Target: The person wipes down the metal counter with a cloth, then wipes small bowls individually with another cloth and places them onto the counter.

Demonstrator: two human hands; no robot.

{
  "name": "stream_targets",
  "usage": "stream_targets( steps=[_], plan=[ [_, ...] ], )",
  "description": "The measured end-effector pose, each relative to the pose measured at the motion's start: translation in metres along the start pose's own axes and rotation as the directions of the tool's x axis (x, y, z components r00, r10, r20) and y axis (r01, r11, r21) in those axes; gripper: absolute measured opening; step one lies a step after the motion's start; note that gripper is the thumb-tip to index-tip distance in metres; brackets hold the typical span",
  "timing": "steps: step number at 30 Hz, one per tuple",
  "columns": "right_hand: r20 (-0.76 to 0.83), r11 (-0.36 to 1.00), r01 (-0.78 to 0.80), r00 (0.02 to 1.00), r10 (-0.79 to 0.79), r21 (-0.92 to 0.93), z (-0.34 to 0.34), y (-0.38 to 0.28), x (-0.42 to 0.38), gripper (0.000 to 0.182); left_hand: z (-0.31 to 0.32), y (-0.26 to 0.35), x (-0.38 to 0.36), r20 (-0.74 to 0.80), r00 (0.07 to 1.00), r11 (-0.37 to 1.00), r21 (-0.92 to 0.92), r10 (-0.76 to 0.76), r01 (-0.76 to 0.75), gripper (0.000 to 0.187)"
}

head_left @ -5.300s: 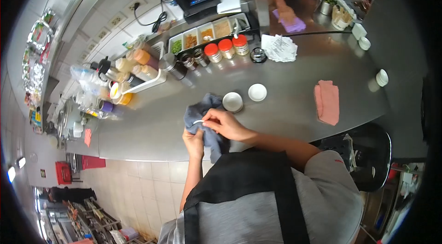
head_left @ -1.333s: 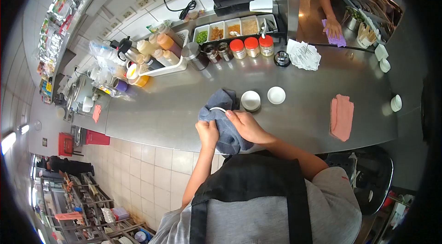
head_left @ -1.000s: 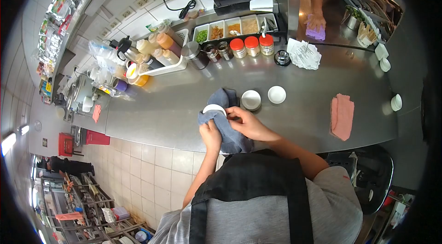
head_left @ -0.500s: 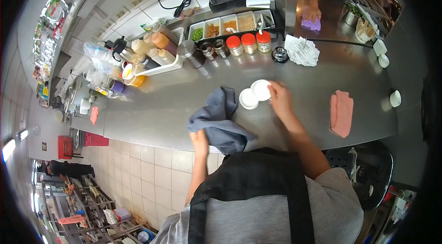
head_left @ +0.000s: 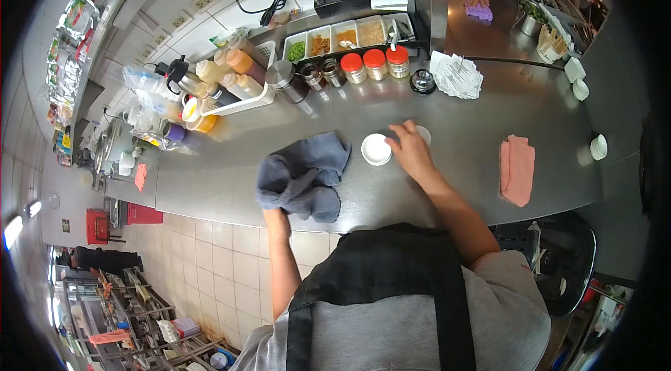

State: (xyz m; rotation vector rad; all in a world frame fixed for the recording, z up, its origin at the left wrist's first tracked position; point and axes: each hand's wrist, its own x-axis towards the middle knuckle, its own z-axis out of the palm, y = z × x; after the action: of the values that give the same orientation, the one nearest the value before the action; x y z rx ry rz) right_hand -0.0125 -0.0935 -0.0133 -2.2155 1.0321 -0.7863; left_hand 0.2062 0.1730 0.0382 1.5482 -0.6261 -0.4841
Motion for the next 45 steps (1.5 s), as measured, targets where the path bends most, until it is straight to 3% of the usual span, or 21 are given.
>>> stream_targets(
  steps=[2,5,8,10,11,14,16,17,19,20,25,31,34,37,41,44,45],
  plan=[
    [0.094,0.999,0.006,0.996,-0.01,0.046,0.018,0.0,0.003,0.031,0.005,-0.03,-0.003,0.084,0.996,0.998,0.057,0.016,-0.021,0.063],
    [0.112,0.999,0.013,0.994,-0.009,-0.035,0.031,0.004,0.005,0.024,0.031,-0.012,-0.017,0.192,0.981,0.995,0.1,-0.02,0.001,0.058],
    [0.028,0.993,0.055,0.998,-0.052,-0.105,0.029,0.001,0.003,0.02,0.035,-0.044,-0.019,0.303,0.946,0.983,0.171,-0.115,0.065,0.053],
    [-0.018,0.997,0.064,0.998,-0.065,-0.046,0.021,-0.005,-0.001,0.019,0.042,-0.056,-0.025,0.326,0.932,0.983,0.146,-0.158,0.115,0.053],
    [-0.047,0.997,0.071,0.996,-0.072,-0.016,0.016,-0.012,0.0,0.018,0.054,-0.03,-0.027,0.326,0.933,0.986,0.117,-0.154,0.122,0.052],
    [0.031,0.917,0.056,0.997,-0.074,0.394,-0.001,-0.041,-0.004,0.016,0.071,-0.007,-0.022,0.355,0.928,0.993,0.089,-0.11,0.084,0.053],
    [0.232,0.786,-0.085,0.97,-0.076,0.613,-0.009,-0.073,-0.014,0.015,0.086,-0.002,-0.018,0.344,0.938,0.997,0.067,-0.054,0.033,0.046],
    [0.374,0.654,-0.23,0.923,-0.089,0.721,-0.008,-0.083,-0.021,0.018,0.092,-0.002,-0.015,0.318,0.944,0.996,0.005,-0.087,0.09,0.046],
    [0.226,0.807,0.008,0.958,-0.175,0.591,-0.014,-0.098,-0.029,0.019,0.099,0.0,-0.01,0.268,0.95,0.973,-0.119,-0.159,0.196,0.047],
    [0.207,0.788,0.029,0.958,-0.197,0.615,-0.016,-0.1,-0.029,0.02,0.104,0.006,-0.009,0.166,0.975,0.969,-0.174,-0.145,0.173,0.044],
    [0.172,0.763,0.159,0.927,-0.334,0.626,-0.026,-0.105,-0.031,0.021,0.099,-0.004,-0.007,0.064,0.994,0.986,-0.137,-0.088,0.096,0.03],
    [0.237,0.703,0.055,0.92,-0.311,0.709,-0.019,-0.107,-0.034,0.02,0.089,-0.006,-0.01,0.056,0.994,0.988,-0.12,-0.092,0.099,0.02],
    [0.558,0.523,-0.387,0.802,-0.216,0.759,-0.021,-0.103,-0.037,0.025,0.086,-0.011,-0.01,0.076,0.991,0.974,-0.188,-0.111,0.124,0.024],
    [0.603,0.493,-0.444,0.765,-0.226,0.748,-0.02,-0.105,-0.042,0.034,0.087,-0.011,-0.013,0.073,0.984,0.938,-0.299,-0.16,0.175,0.031],
    [0.534,0.49,-0.379,0.815,-0.225,0.785,-0.012,-0.104,-0.048,0.044,0.095,0.017,-0.02,0.152,0.971,0.931,-0.291,-0.185,0.222,0.042],
    [0.457,0.55,-0.266,0.856,-0.244,0.792,-0.013,-0.109,-0.05,0.044,0.099,0.015,-0.016,0.061,0.995,0.974,-0.208,-0.081,0.092,0.043],
    [0.443,0.638,-0.198,0.861,-0.25,0.744,-0.015,-0.108,-0.05,0.043,0.1,0.016,-0.014,0.057,0.997,0.99,-0.129,-0.045,0.052,0.041]
  ],
)
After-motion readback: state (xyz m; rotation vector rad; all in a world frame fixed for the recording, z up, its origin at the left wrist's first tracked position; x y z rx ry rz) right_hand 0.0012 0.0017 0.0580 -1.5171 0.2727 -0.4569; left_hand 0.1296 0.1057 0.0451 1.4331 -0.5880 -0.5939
